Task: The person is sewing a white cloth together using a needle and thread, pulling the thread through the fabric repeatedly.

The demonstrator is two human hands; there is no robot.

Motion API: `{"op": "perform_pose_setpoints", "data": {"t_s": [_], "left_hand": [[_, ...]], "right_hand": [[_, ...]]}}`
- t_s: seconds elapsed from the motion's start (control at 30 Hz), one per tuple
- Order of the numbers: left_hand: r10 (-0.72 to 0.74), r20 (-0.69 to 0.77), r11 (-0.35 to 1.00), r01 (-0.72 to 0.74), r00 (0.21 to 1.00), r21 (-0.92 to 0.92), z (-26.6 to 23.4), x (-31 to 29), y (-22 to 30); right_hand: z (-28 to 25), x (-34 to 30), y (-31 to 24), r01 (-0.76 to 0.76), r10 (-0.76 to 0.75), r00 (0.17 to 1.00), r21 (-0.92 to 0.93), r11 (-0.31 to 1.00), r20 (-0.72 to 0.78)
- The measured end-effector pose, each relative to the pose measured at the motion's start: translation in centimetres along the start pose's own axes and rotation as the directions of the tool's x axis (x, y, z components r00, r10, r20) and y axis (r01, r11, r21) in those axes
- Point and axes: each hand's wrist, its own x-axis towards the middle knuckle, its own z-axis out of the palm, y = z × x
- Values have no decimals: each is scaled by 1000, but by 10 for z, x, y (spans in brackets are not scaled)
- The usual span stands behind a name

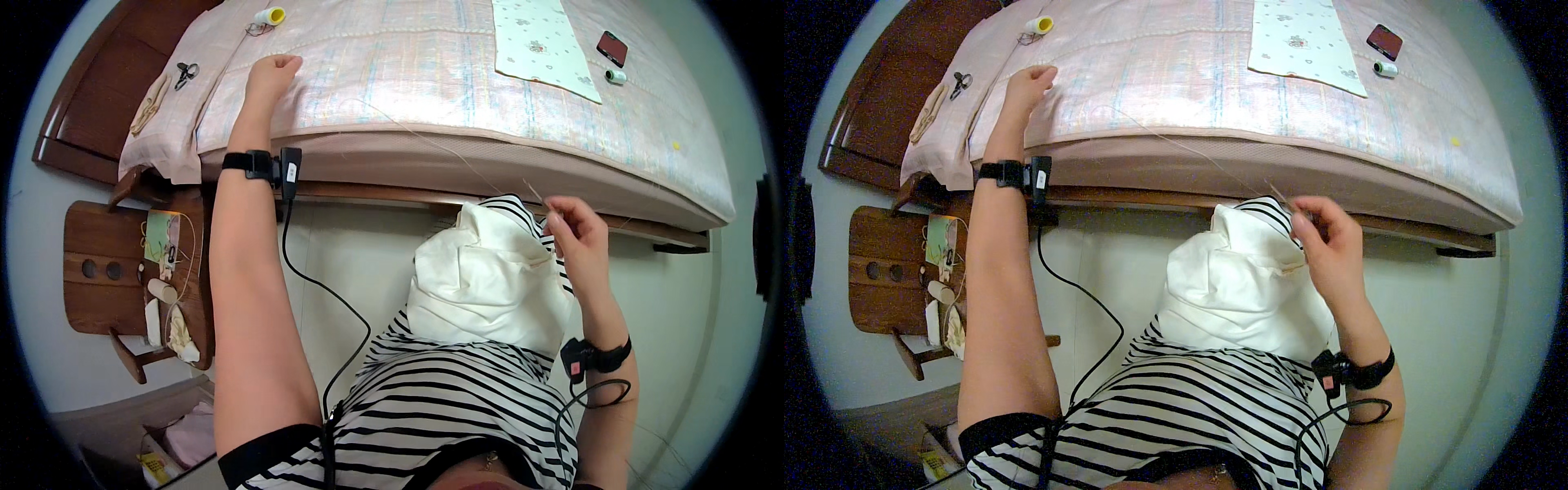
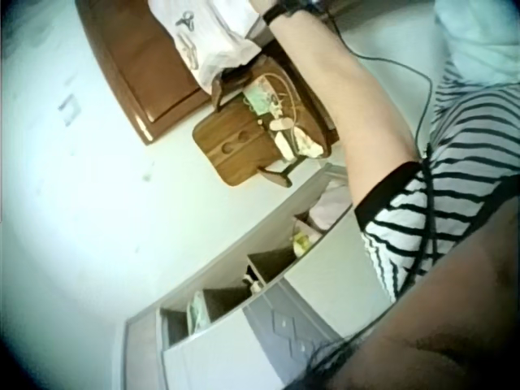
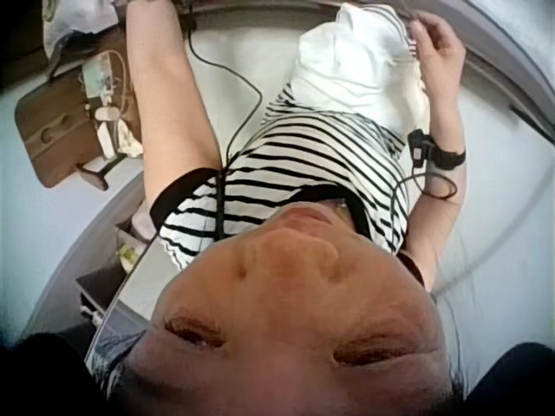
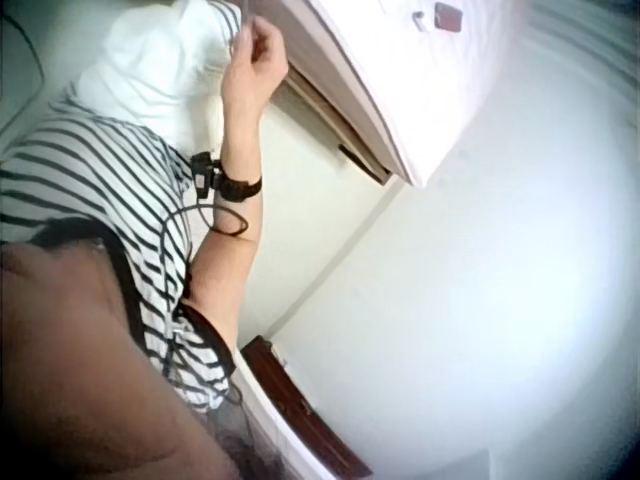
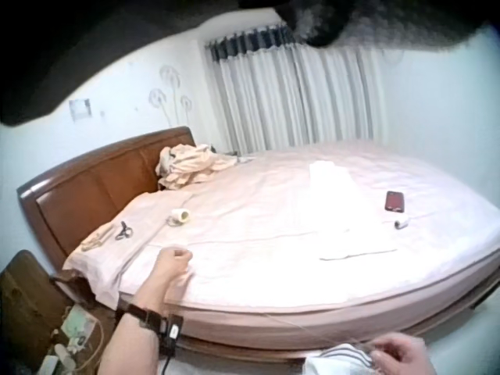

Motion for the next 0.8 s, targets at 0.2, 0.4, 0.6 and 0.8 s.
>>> {"op": "perform_pose_setpoints", "data": {"t_s": [0.2, 0.4, 0.6, 0.8], "left_hand": [[-48, -164, 994, 31, 985, -105, -13, -85, 26], [-103, -67, 938, 74, 992, -339, 15, -183, 47], [-73, -164, 972, 34, 984, -231, 37, -204, 60], [-38, 104, 901, 79, 994, -427, 24, -221, 97]], "right_hand": [[29, 83, -21, 260, -248, 965, -232, 937, 82], [66, 187, -23, 472, -563, 826, -511, 718, -30], [93, 120, -11, 633, -633, 753, -463, 621, 181], [80, 32, -14, 584, -489, 789, -209, 784, 371]]}}
